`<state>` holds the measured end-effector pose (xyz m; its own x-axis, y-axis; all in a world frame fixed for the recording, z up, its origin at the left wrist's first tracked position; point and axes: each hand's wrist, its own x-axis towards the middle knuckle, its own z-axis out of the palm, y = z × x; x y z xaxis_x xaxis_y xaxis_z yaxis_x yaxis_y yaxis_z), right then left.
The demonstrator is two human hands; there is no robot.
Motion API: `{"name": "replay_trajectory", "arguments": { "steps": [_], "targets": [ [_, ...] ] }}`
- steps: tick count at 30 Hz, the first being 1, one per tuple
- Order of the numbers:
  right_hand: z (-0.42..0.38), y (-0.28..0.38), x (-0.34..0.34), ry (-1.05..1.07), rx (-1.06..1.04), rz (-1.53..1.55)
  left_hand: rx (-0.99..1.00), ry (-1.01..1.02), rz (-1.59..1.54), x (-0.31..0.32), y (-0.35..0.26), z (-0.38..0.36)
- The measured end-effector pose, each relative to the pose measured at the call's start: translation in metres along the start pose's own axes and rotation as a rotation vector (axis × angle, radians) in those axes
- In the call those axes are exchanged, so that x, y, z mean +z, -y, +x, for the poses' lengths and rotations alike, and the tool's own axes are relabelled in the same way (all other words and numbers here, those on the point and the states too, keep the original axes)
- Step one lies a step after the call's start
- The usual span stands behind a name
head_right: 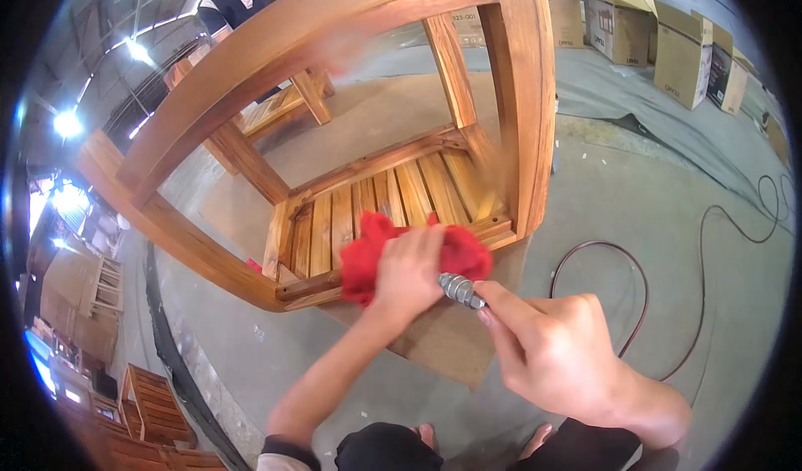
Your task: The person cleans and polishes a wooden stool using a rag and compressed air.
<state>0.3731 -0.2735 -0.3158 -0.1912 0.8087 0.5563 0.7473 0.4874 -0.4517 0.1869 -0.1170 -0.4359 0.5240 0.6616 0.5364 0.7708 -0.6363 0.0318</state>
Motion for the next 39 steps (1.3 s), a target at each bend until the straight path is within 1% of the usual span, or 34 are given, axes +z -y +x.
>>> {"name": "replay_trajectory", "arguments": {
  "steps": [1, 3, 5, 6, 7, 8, 9, 11, 12, 13, 14, 15, 16, 18, 19, 21, 24, 27, 30, 33, 36, 39],
  "targets": [
    [0.000, -0.001, 0.001, 0.013, 0.004, -0.020, -0.038, 0.074, -0.022, -0.021, 0.017, -0.012],
    [0.001, -0.003, 0.003, 0.040, 0.017, -0.055, -0.089, -0.022, 0.027, -0.043, 0.058, -0.048],
    [0.005, -0.013, 0.004, 0.100, -0.035, 0.113, -0.110, 0.006, -0.010, -0.069, 0.095, -0.077],
    [0.010, -0.017, 0.005, 0.130, -0.059, 0.198, -0.222, -0.013, -0.074, -0.079, 0.108, -0.087],
    [0.016, -0.019, 0.004, 0.118, -0.066, 0.209, -0.334, -0.038, -0.144, -0.083, 0.117, -0.096],
    [0.026, -0.019, 0.004, 0.101, -0.081, 0.209, -0.335, -0.205, -0.088, -0.074, 0.125, -0.107],
    [0.037, -0.019, 0.006, 0.084, -0.098, 0.208, -0.361, -0.267, -0.019, -0.065, 0.124, -0.101],
    [0.068, -0.017, 0.021, -0.049, -0.170, 0.093, -0.429, -0.365, 0.130, -0.044, 0.111, -0.096],
    [0.089, -0.013, 0.029, -0.119, -0.214, 0.062, -0.539, -0.311, 0.066, -0.052, 0.101, -0.090],
    [0.111, -0.013, 0.037, -0.109, -0.242, 0.119, -0.513, -0.347, 0.091, -0.048, 0.101, -0.090],
    [0.133, -0.013, 0.044, 0.012, -0.129, 0.214, -0.492, -0.390, 0.113, -0.044, 0.102, -0.090],
    [0.154, -0.021, 0.057, 0.071, -0.126, 0.219, -0.472, -0.427, 0.134, -0.042, 0.104, -0.091],
    [0.176, -0.030, 0.067, 0.160, -0.165, 0.170, -0.462, -0.411, 0.098, -0.048, 0.101, -0.088],
    [0.213, -0.080, 0.101, 0.142, -0.213, -0.250, -0.550, -0.266, -0.001, -0.062, 0.095, -0.089],
    [0.221, -0.087, 0.113, 0.225, -0.140, -0.404, -0.593, -0.199, -0.052, -0.065, 0.094, -0.087],
    [0.239, -0.095, 0.125, 0.369, 0.020, -0.715, -0.515, -0.250, -0.033, -0.063, 0.098, -0.089],
    [0.253, -0.109, 0.132, 0.530, 0.323, -0.125, -0.449, -0.302, -0.008, -0.059, 0.101, -0.091],
    [0.263, -0.109, 0.151, 0.377, 0.219, -0.686, -0.414, -0.301, -0.037, -0.062, 0.103, -0.090],
    [0.285, -0.125, 0.147, 0.407, 0.351, -0.243, -0.367, -0.314, -0.076, -0.064, 0.107, -0.091],
    [0.297, -0.138, 0.151, 0.139, 0.179, -0.409, -0.359, -0.289, -0.040, -0.060, 0.112, -0.093],
    [0.299, -0.153, 0.154, -0.020, 0.004, -0.607, -0.329, -0.330, -0.044, -0.058, 0.115, -0.093],
    [0.307, -0.120, 0.137, 0.264, 0.359, -0.552, -0.328, -0.283, -0.064, -0.057, 0.118, -0.096]
  ]
}}
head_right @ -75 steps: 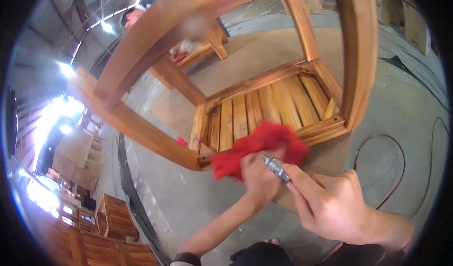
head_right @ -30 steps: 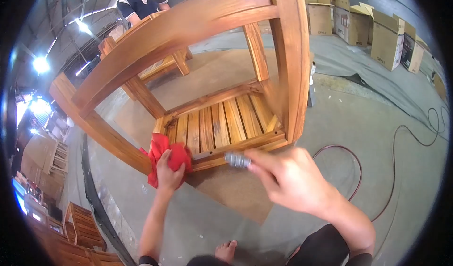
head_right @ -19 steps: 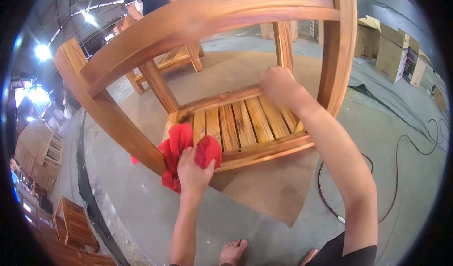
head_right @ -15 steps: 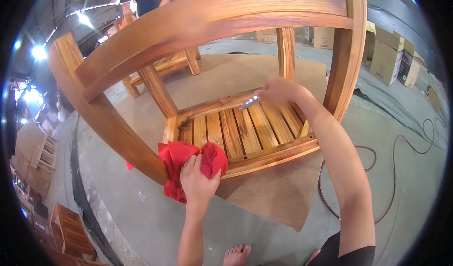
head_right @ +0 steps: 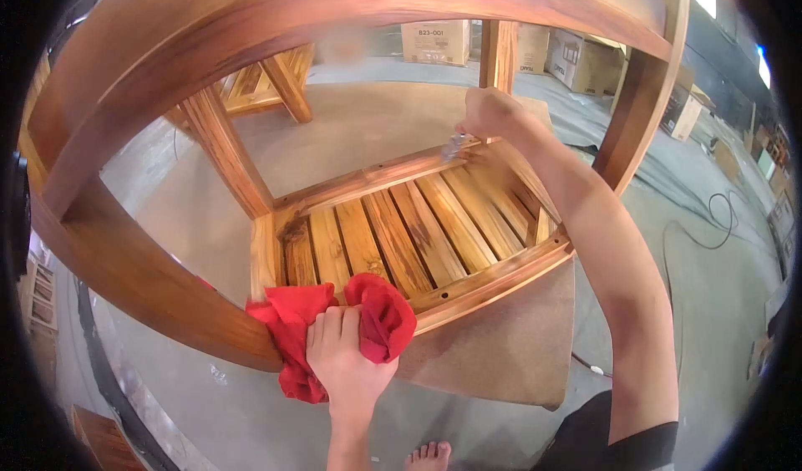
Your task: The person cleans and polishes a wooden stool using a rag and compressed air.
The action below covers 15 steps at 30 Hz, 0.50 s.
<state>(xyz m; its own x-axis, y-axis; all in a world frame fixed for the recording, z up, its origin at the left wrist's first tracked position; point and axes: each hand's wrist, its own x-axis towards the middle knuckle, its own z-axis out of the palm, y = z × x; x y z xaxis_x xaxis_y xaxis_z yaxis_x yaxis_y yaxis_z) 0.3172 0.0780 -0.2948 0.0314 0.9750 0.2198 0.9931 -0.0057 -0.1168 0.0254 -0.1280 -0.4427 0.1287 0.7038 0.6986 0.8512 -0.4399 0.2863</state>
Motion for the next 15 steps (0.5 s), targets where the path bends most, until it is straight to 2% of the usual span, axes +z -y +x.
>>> {"name": "replay_trajectory", "arguments": {
  "steps": [3, 6, 9, 15],
  "targets": [
    [0.001, -0.003, 0.025, -0.211, -0.046, -0.017, -0.011, 0.000, -0.026, -0.001, 0.000, 0.000],
    [-0.005, 0.004, 0.025, -0.065, 0.008, -0.012, 0.004, -0.017, -0.036, 0.000, 0.001, 0.000],
    [-0.019, 0.022, 0.036, -0.221, 0.043, -0.130, 0.019, -0.016, -0.028, -0.001, 0.002, 0.001],
    [-0.024, 0.019, 0.042, -0.213, 0.059, -0.074, -0.013, -0.003, -0.076, -0.005, 0.000, 0.003]
  ]
}}
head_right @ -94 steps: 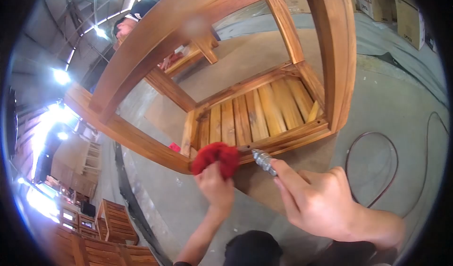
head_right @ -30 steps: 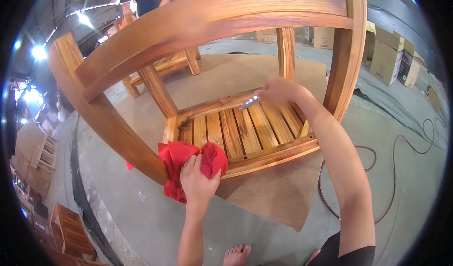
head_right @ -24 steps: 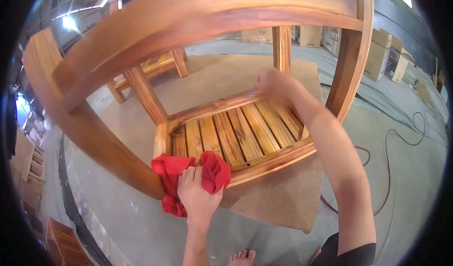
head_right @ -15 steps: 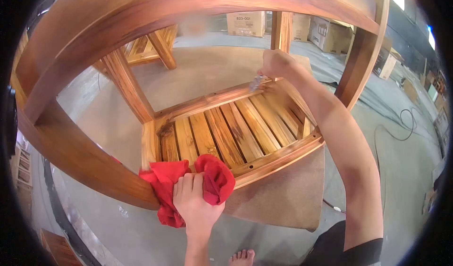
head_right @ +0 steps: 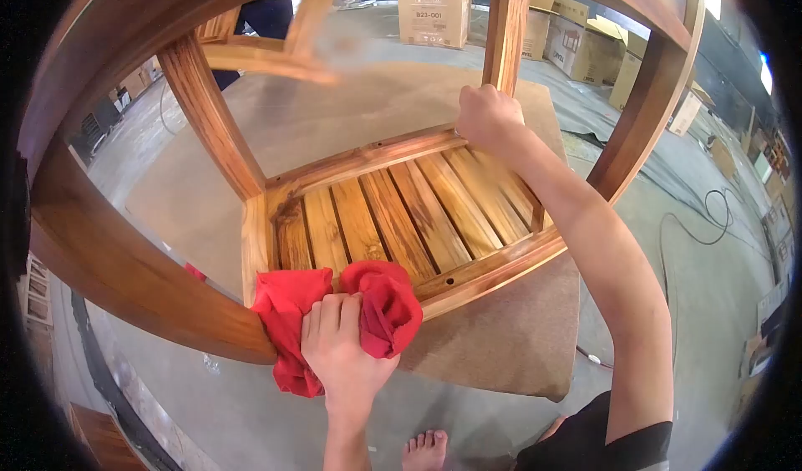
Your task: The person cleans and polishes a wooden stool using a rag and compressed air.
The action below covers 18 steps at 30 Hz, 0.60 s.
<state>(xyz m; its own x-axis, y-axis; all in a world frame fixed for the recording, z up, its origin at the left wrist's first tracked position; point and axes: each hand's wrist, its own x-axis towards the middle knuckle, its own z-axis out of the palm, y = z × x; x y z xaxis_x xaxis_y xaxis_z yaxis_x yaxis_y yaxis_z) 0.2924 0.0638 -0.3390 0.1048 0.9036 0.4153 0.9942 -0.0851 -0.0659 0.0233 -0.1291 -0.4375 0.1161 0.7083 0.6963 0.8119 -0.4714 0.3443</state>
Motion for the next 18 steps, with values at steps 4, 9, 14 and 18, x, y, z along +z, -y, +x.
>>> {"name": "replay_trajectory", "arguments": {
  "steps": [4, 9, 14, 18],
  "targets": [
    [-0.014, -0.001, -0.001, -0.045, -0.037, -0.007, -0.005, -0.017, -0.004, 0.002, 0.000, 0.000],
    [-0.029, -0.012, 0.003, -0.032, -0.026, -0.049, 0.012, -0.029, -0.007, 0.002, 0.001, -0.002],
    [-0.051, -0.010, 0.000, -0.083, -0.028, 0.041, -0.006, -0.015, -0.011, -0.002, -0.003, -0.001],
    [-0.068, -0.025, -0.004, -0.235, -0.149, 0.114, -0.083, 0.019, -0.054, -0.008, -0.004, 0.002]
  ]
}}
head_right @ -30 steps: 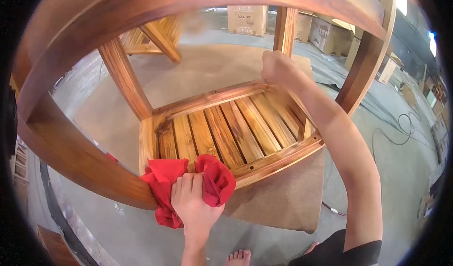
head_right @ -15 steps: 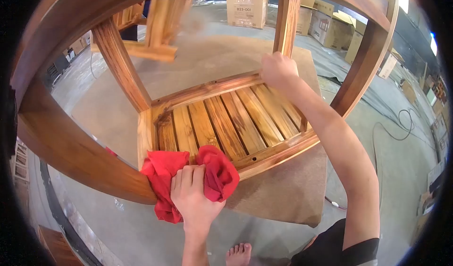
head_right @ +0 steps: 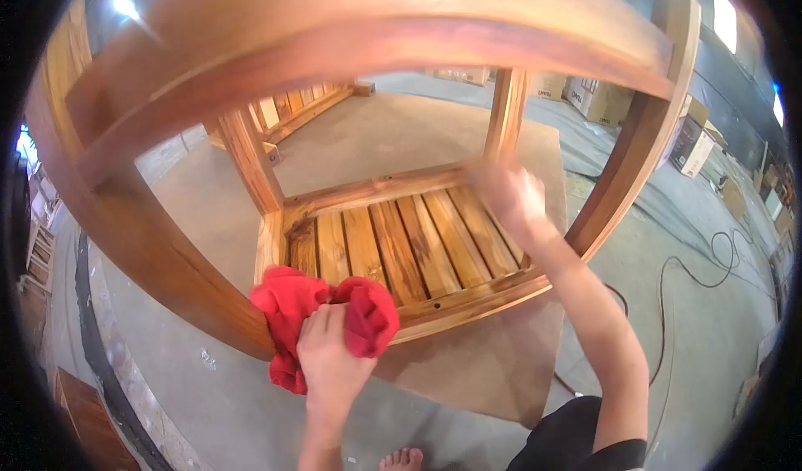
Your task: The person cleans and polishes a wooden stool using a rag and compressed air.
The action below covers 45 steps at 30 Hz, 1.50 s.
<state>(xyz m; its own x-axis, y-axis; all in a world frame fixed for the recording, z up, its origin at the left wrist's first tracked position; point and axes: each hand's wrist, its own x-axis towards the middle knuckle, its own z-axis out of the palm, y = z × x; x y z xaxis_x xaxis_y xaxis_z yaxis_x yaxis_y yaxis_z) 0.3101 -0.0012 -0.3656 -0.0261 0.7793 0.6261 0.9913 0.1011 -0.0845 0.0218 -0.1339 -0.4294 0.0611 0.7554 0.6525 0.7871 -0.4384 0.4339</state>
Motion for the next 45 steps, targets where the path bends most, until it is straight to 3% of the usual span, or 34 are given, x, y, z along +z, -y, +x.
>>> {"name": "replay_trajectory", "arguments": {
  "steps": [3, 4, 7, 9, 11, 13, 15, 17, 18, 21, 25, 27, 29, 34, 40, 43, 45],
  "targets": [
    [-0.026, -0.012, -0.001, -0.092, 0.101, -0.006, -0.106, 0.067, -0.005, -0.003, 0.001, 0.005],
    [-0.040, -0.013, -0.011, -0.093, 0.053, -0.019, -0.233, 0.177, -0.016, -0.008, -0.002, 0.016],
    [-0.087, -0.009, -0.050, -0.011, 0.035, -0.022, -0.258, -0.014, -0.282, -0.001, -0.008, 0.060],
    [-0.109, -0.008, -0.076, 0.096, 0.011, 0.011, -0.063, -0.171, -0.326, 0.029, -0.020, 0.114],
    [-0.121, -0.003, -0.101, 0.079, -0.008, 0.136, -0.127, -0.103, -0.567, 0.077, -0.039, 0.167],
    [-0.133, 0.001, -0.128, 0.054, -0.039, 0.184, -0.141, 0.021, -0.539, 0.145, -0.060, 0.208],
    [-0.155, -0.004, -0.131, 0.002, -0.038, 0.250, 0.048, 0.097, -0.194, 0.243, -0.058, 0.232],
    [-0.171, -0.005, -0.146, -0.022, 0.031, 0.353, 0.355, -0.037, 0.057, 0.312, -0.065, 0.230],
    [-0.174, -0.010, -0.143, -0.107, 0.016, 0.455, 0.451, -0.261, 0.118, 0.297, -0.086, 0.227],
    [-0.170, -0.020, -0.148, -0.058, 0.027, 0.520, 0.189, 0.360, 0.043, 0.256, -0.078, 0.230],
    [-0.170, -0.021, -0.134, -0.095, 0.000, 0.550, 0.243, 0.335, 0.289, 0.259, -0.035, 0.244],
    [-0.172, -0.023, -0.135, -0.111, -0.028, 0.590, 0.033, 0.528, 0.256, 0.231, -0.032, 0.248],
    [-0.169, -0.020, -0.139, -0.133, -0.023, 0.634, -0.071, 0.505, 0.254, 0.217, -0.007, 0.246],
    [-0.165, -0.017, -0.144, -0.168, 0.019, 0.683, -0.124, 0.479, 0.075, 0.208, 0.003, 0.243],
    [-0.171, -0.030, -0.150, -0.169, 0.030, 0.695, 0.022, 0.504, 0.140, 0.252, -0.022, 0.255],
    [-0.173, -0.038, -0.148, -0.155, 0.056, 0.686, -0.002, 0.406, -0.139, 0.294, -0.012, 0.266],
    [-0.171, -0.044, -0.147, -0.147, 0.062, 0.674, 0.094, 0.175, 0.006, 0.310, -0.025, 0.262]
  ]
}}
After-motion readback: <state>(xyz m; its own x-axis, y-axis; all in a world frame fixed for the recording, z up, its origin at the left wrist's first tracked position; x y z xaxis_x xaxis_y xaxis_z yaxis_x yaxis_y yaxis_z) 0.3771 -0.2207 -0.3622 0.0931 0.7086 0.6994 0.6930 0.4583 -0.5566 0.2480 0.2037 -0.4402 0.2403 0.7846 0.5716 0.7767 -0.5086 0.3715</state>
